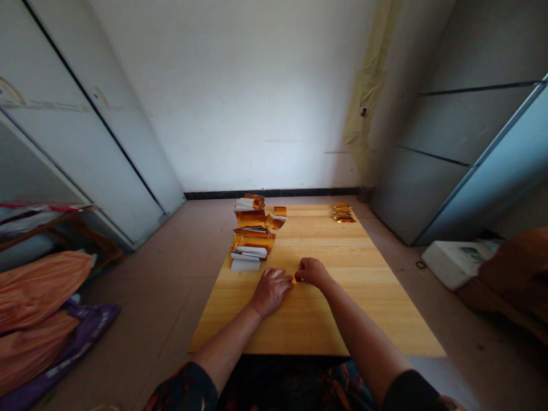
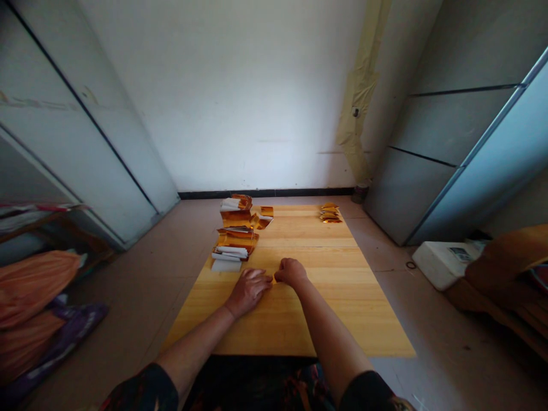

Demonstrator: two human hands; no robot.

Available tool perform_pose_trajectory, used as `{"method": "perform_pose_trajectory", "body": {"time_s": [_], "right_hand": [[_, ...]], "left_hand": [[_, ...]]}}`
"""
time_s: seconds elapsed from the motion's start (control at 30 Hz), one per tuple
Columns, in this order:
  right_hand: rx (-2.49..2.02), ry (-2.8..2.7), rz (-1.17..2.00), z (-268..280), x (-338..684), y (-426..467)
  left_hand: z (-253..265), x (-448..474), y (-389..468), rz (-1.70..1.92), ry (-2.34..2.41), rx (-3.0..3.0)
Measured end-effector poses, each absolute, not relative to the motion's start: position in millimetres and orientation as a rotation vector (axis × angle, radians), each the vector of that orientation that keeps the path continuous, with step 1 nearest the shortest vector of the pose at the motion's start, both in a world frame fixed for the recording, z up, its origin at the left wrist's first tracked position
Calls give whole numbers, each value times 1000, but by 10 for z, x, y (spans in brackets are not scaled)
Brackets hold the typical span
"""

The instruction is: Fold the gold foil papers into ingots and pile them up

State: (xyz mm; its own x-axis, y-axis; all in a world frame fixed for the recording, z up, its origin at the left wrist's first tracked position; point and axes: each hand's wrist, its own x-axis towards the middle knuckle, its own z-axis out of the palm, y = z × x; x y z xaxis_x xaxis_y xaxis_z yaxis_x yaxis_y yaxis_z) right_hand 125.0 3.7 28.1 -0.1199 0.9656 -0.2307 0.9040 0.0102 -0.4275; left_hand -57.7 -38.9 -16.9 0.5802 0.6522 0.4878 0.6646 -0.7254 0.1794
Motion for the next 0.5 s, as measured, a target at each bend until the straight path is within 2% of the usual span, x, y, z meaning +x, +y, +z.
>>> {"method": "perform_pose_trajectory", "body": {"time_s": [0.27,0.5], "right_hand": [[-2077,-2307,761,455,1166,104],[-2082,-2163,723,342,1195,151]], "left_hand": [[-128,-591,-460,-847,-1079,-2744],[32,-520,-465,-631,-1179,-2853]]}}
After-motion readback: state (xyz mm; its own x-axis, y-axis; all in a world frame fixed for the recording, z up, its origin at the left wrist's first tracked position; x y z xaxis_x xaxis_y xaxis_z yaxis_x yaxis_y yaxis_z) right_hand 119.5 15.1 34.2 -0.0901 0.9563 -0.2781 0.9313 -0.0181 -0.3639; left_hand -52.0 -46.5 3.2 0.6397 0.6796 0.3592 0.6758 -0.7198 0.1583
